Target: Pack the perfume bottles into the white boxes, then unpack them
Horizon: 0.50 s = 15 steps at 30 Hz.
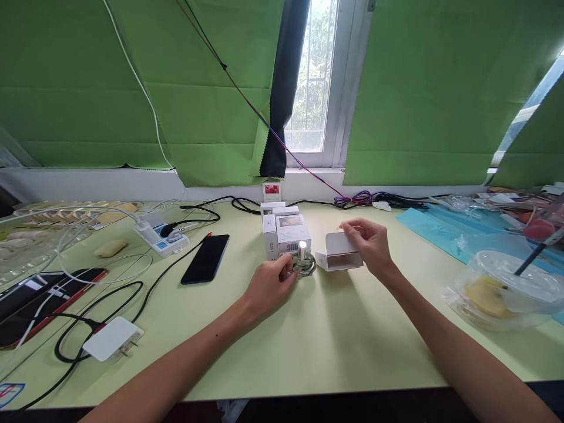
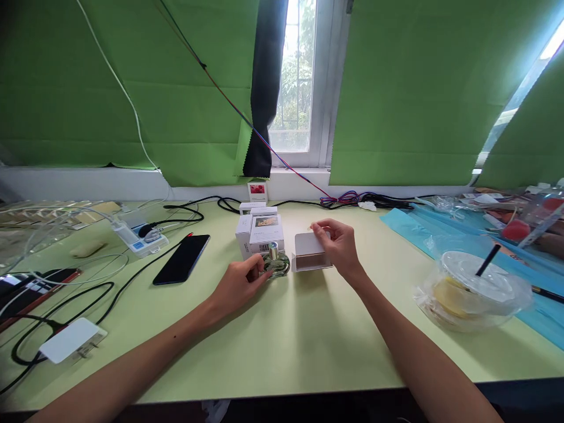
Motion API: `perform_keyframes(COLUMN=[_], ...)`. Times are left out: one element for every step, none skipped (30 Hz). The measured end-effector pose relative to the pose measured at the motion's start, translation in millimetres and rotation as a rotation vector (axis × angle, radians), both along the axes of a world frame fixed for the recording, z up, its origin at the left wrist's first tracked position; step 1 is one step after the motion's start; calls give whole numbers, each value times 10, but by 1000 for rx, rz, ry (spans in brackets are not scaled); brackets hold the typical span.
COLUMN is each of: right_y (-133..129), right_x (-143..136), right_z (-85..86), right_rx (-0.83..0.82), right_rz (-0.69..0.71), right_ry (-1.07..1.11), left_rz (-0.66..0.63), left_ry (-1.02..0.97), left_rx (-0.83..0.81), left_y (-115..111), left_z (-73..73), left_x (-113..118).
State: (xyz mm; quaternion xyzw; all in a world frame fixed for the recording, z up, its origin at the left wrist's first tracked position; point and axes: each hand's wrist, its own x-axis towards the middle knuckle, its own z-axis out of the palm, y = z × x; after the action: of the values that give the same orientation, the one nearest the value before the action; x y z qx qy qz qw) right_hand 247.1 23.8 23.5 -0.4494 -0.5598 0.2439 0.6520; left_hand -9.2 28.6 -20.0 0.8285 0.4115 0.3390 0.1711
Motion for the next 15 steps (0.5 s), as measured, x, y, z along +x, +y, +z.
perform_keyframes(right_y=[-1, -1, 0, 0, 0, -2, -4, -7, -10, -12, -13, -15, -17, -19, -23], right_x=[11, 22, 32, 39, 43, 44, 42, 39, 34, 30, 27, 24, 21, 18, 13], right_z=[10, 20, 29, 39, 50, 62, 75, 87, 99, 108, 114, 116, 115, 110, 102], right_rx=[-21, -45, -70, -96, -121, -144, -162, -179, -194, -210, -228, -246, -266, -283, -295], right_rz=[28, 53, 75, 94, 112, 128, 142, 158, 176, 197, 221, 247, 275, 304, 332], right_ry=[12, 30, 54, 82, 113, 144, 175, 204, 232, 258, 280, 299, 312, 321, 324], left_rz=[-2, -3, -3, -3, -2, -2, -1, 0, -1, -2, -5, -8, -12, -15, -17], left_ry=[1, 2, 3, 4, 5, 6, 7, 7, 6, 5, 3, 1, -2, -5, -9], left_rx=[-1, -1, -1, -1, -1, -1, -1, 0, 0, -1, -1, -1, -1, -1, -1], left_y=[1, 4, 6, 9, 12, 15, 17, 17, 16, 13, 9, 4, -1, -6, -11], left_z=[0, -1, -4, -6, -10, -14, -17, -19, -19, -18, -16, -13, -9, -7, -4], left_x=[0, 0, -1, -2, -4, -5, -6, -7, -7, -7, -6, -5, -4, -2, 0])
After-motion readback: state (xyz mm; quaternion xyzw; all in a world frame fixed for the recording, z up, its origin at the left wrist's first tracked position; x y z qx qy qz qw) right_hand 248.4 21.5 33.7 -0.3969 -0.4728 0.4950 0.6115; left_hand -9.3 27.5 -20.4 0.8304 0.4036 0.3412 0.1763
